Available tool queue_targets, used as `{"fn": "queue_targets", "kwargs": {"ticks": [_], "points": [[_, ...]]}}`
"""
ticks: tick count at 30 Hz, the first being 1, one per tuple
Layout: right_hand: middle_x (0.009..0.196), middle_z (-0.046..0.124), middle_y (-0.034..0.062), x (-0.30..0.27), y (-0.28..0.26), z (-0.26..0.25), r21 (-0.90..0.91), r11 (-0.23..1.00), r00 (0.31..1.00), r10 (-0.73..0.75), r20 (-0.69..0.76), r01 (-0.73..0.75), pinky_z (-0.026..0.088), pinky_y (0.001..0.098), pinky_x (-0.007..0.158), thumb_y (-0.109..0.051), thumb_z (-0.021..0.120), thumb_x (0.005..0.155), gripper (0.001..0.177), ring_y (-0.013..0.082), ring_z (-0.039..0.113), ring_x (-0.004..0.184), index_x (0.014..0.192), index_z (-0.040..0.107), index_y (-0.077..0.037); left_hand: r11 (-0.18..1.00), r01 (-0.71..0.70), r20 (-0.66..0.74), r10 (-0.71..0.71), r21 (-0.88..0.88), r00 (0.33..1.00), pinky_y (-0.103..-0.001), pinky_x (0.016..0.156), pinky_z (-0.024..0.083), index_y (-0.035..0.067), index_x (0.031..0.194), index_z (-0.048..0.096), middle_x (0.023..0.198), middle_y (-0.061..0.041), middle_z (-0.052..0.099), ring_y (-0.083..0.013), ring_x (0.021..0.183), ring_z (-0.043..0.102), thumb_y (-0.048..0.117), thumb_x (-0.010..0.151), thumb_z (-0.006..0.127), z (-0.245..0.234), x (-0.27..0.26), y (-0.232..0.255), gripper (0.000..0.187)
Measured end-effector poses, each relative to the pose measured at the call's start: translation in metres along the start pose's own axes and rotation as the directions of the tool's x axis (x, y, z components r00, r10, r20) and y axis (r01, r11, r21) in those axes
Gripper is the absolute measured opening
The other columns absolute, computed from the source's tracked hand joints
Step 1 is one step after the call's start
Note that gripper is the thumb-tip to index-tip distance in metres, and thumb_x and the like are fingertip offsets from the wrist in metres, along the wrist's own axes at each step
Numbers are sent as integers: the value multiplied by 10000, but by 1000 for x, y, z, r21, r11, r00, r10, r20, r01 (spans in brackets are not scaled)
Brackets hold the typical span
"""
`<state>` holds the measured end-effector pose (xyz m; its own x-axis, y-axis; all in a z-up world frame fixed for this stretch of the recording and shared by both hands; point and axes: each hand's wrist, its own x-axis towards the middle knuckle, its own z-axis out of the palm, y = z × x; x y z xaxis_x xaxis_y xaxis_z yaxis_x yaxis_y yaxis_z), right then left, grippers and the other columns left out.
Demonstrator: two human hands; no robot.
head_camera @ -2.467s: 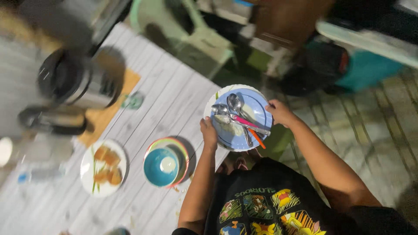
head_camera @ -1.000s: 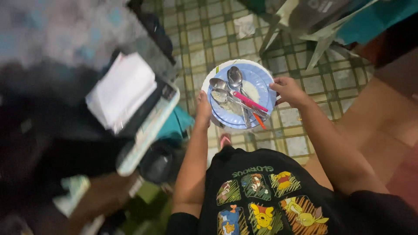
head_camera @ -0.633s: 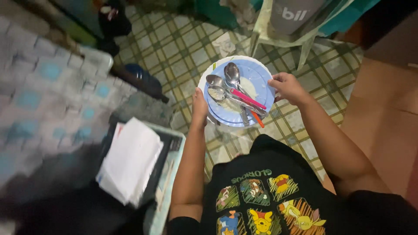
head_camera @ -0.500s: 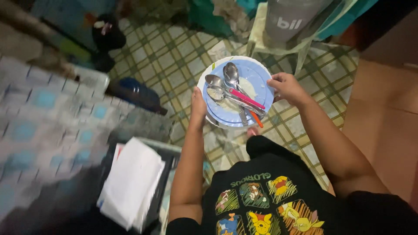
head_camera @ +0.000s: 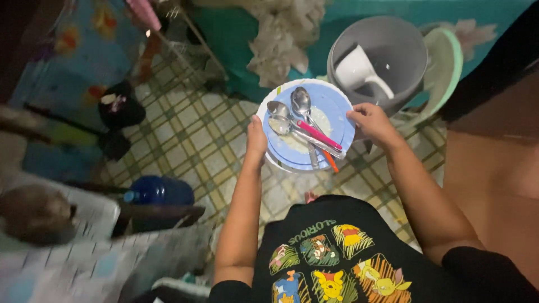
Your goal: Clear dirty dishes from the dining table to the sink and store leftover bread in the refrigerator.
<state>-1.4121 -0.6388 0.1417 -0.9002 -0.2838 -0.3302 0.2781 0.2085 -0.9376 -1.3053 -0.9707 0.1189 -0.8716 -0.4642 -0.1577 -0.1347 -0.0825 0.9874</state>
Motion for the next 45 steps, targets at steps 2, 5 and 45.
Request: {"fn": "queue_targets", "kwargs": {"ticks": [2,5,45], "points": [[910,680,56,37,-16,-9,20,998,999,-53,-7,53,557,318,598,-227,705,957,326,126,638,716,1168,670,19,998,-49,13,49,28,999,-379,1024,466,-27,1318,606,1285,-141,680,-246,1179,635,511,1078,280,10,54,-5,673],[919,692,50,70,-56,-16,44,998,999,-44,-20,45,567,305,576,-230,697,947,323,126,660,706,1163,659,7,993,-103,51,100,64,994,-379,1026,465,-44,1308,615,1280,-157,687,-252,1177,638,515,1088,273,28,115,3,692],[684,670,106,641,-214,-93,101,992,796,123,-592,-79,520,343,450,-206,640,980,255,195,626,489,1032,732,26,929,73,379,-219,363,899,-425,1030,461,-90,1275,636,1280,-268,674,-348,1236,634,607,1035,301,318,808,115,810]]}}
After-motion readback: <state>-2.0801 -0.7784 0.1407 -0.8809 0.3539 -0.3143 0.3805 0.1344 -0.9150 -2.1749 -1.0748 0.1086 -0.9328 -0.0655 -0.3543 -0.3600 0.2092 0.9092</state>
